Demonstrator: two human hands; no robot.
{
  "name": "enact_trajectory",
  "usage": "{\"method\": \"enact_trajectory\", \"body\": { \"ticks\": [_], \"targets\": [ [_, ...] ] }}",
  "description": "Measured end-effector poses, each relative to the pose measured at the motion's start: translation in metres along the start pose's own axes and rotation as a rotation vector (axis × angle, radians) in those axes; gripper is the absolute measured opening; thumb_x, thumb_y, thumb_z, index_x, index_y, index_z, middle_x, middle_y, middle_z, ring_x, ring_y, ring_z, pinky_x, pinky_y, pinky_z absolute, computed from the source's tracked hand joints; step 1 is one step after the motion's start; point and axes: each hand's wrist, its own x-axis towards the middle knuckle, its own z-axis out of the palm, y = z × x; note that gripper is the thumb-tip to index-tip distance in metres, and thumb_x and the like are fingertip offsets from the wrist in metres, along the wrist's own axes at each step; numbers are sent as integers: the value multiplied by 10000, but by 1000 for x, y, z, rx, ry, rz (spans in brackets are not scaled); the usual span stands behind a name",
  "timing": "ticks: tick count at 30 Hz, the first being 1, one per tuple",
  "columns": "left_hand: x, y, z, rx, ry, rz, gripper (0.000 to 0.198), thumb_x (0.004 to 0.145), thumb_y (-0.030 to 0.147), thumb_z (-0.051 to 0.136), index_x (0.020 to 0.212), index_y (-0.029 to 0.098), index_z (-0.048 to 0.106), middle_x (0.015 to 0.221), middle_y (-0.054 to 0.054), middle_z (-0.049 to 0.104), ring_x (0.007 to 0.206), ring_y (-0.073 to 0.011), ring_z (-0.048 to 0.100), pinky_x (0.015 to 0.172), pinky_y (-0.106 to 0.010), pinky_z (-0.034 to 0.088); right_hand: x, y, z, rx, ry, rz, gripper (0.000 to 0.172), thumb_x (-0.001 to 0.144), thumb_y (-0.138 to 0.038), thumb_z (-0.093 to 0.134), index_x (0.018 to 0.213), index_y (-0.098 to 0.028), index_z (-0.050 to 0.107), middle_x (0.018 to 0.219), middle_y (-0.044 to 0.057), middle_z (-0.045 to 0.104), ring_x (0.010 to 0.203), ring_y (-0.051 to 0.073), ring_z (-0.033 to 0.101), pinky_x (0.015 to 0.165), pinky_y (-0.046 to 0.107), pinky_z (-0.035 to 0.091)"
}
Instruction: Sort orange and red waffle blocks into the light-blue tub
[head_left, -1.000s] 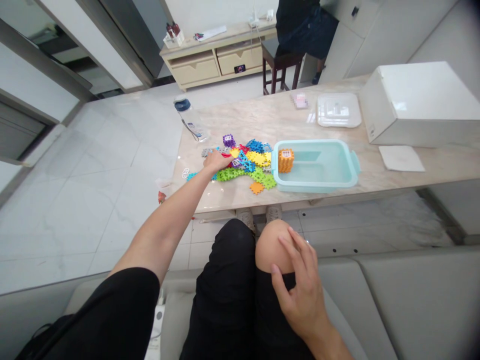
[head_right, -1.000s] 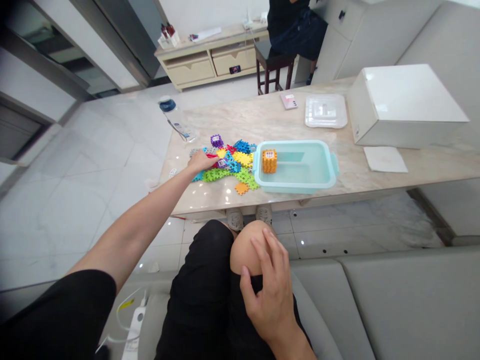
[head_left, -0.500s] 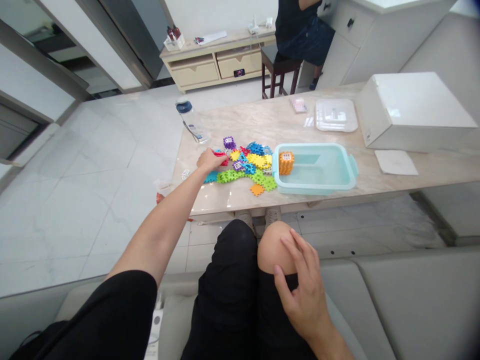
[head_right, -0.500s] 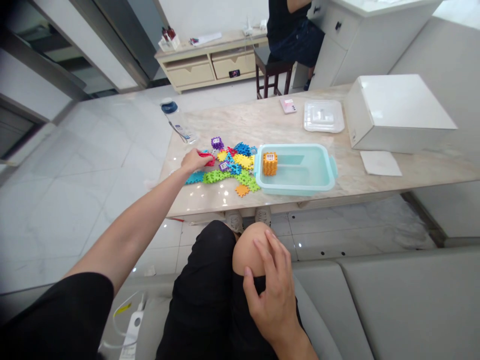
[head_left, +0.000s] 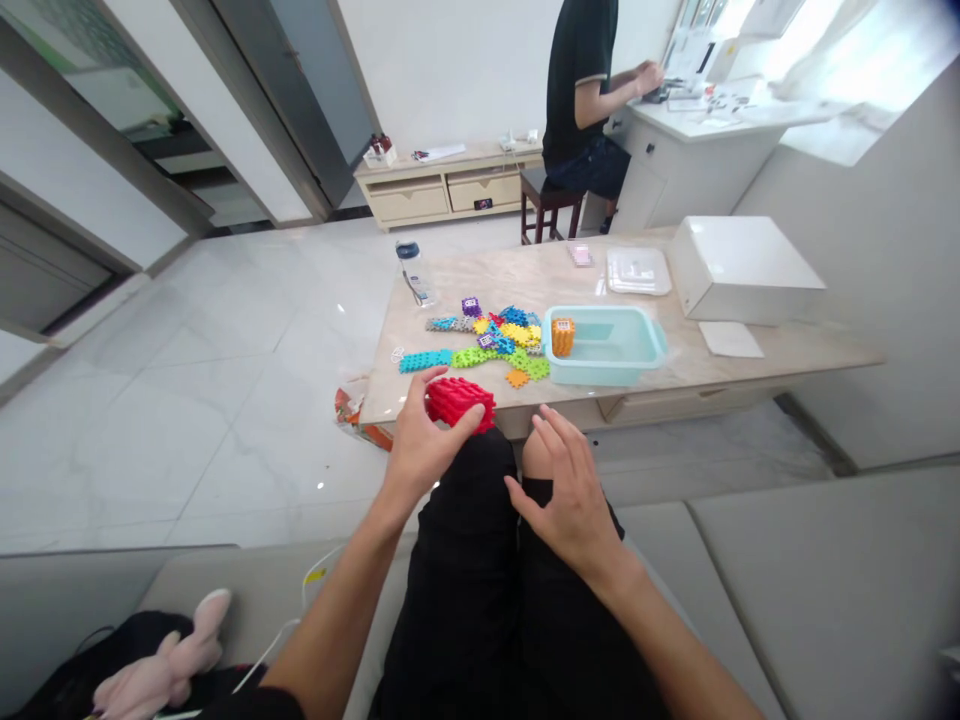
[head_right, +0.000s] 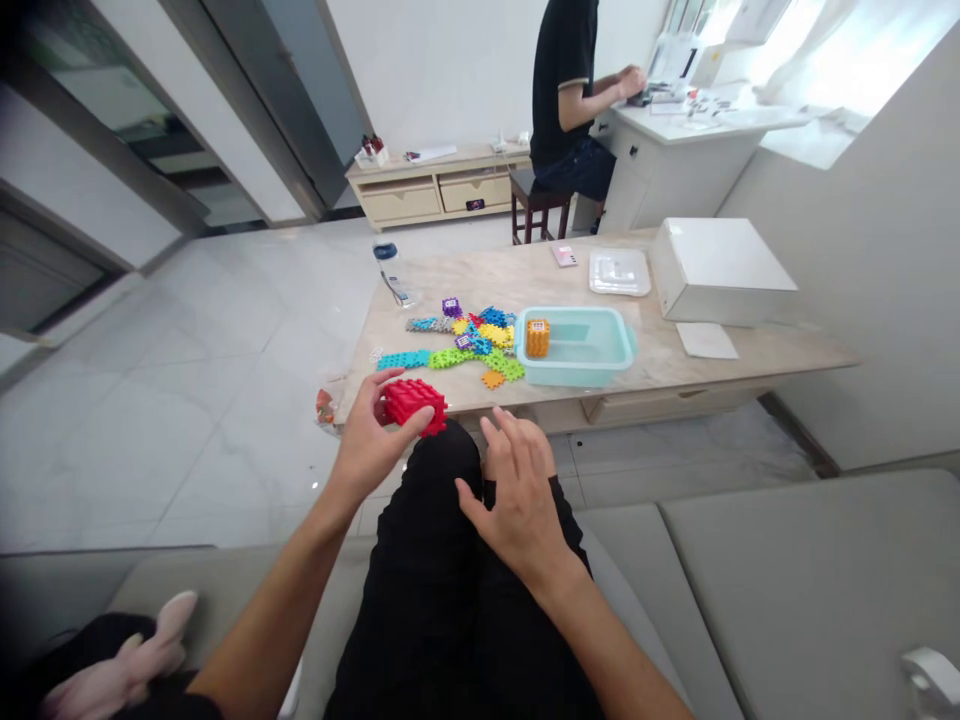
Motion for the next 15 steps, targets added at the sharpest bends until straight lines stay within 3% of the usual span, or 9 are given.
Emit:
{"method": "enact_trajectory", "body": {
  "ticks": [3, 6, 9, 15],
  "targets": [
    [-57, 30, -1, 31, -32, 16, 776, 809, 431, 895, 1494, 266, 567, 1299, -111, 745, 1075, -287, 767, 1005, -447, 618, 19, -31, -12, 11, -68, -194, 807, 1020, -299, 715, 1720, -180, 332, 1690, 207, 500, 1593, 369, 458, 1296, 614, 439],
    [-92, 51, -4, 101, -32, 30, 822, 780, 372, 894, 1514, 263, 538, 1367, -129, 733, 1182, -325, 746, 1075, -492, 595, 25, -52, -19, 59, -120, -308, 738, 1051, -216, 615, 1727, -148, 326, 1612, 204, 595, 1563, 348, 509, 1291, 587, 451],
    [-115, 62, -8, 135, 2, 63, 876, 760, 330, 898, 1542, 277, 506, 1474, -132, 688, 1287, -350, 712, 1137, -517, 568, 20, -64, -23, 127, -120, -316, 677, 1066, -151, 540, 1720, -176, 370, 1540, 184, 661, 1470, 318, 612, 1224, 538, 533],
    [-144, 70, -15, 157, 75, 116, 865, 762, 278, 892, 1538, 284, 513, 1550, -112, 640, 1416, -356, 646, 1215, -507, 528, 5, -80, -28, 226, -68, -324, 555, 1072, -123, 565, 1620, -200, 528, 1511, 163, 695, 1443, 287, 650, 1199, 486, 570]
  ]
}}
